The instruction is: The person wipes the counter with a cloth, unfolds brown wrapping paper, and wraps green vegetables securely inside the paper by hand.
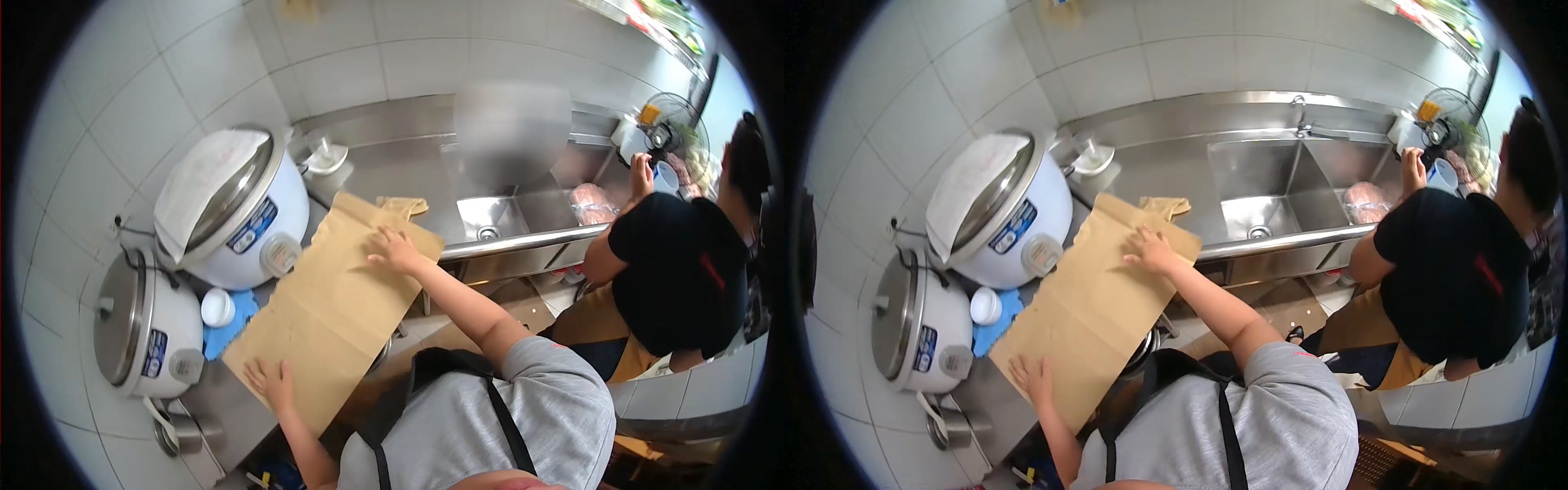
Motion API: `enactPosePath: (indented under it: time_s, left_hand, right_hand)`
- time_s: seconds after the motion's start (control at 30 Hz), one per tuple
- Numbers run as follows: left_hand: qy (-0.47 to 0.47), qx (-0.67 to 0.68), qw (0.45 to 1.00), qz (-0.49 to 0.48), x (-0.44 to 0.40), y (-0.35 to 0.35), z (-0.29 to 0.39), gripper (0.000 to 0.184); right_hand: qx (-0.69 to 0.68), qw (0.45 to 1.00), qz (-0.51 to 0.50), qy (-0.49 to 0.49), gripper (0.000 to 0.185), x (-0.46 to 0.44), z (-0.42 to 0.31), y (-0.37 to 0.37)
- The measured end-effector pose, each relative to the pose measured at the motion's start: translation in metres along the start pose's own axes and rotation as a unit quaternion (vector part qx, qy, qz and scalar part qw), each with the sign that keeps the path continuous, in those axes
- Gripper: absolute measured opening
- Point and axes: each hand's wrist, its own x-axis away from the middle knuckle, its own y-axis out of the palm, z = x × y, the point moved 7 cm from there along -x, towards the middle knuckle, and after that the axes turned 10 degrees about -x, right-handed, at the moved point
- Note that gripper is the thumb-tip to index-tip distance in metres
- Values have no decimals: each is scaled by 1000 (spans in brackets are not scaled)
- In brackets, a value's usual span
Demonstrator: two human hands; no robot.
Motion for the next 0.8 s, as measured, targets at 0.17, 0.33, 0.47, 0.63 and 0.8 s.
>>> enactPosePath:
  time_s: [0.17, 0.33, 0.47, 0.63, 0.8]
  left_hand:
    - [49, 105, 993, 35, 5, -38, 78, 60]
    - [205, 250, 944, 69, 23, -64, 225, 42]
    - [324, 337, 884, 3, 54, -99, 349, 32]
    - [421, 400, 811, -68, 74, -117, 445, 22]
    - [485, 395, 777, -74, 63, -124, 504, 16]
  right_hand:
    - [-29, 997, 42, -60, 51, 40, -6, -59]
    - [-86, 992, 82, -44, 41, 107, 32, -131]
    - [-86, 984, 156, -28, 35, 152, 81, -202]
    - [-128, 945, 301, -5, 27, 192, 118, -342]
    - [-93, 901, 423, -25, 28, 202, 142, -481]
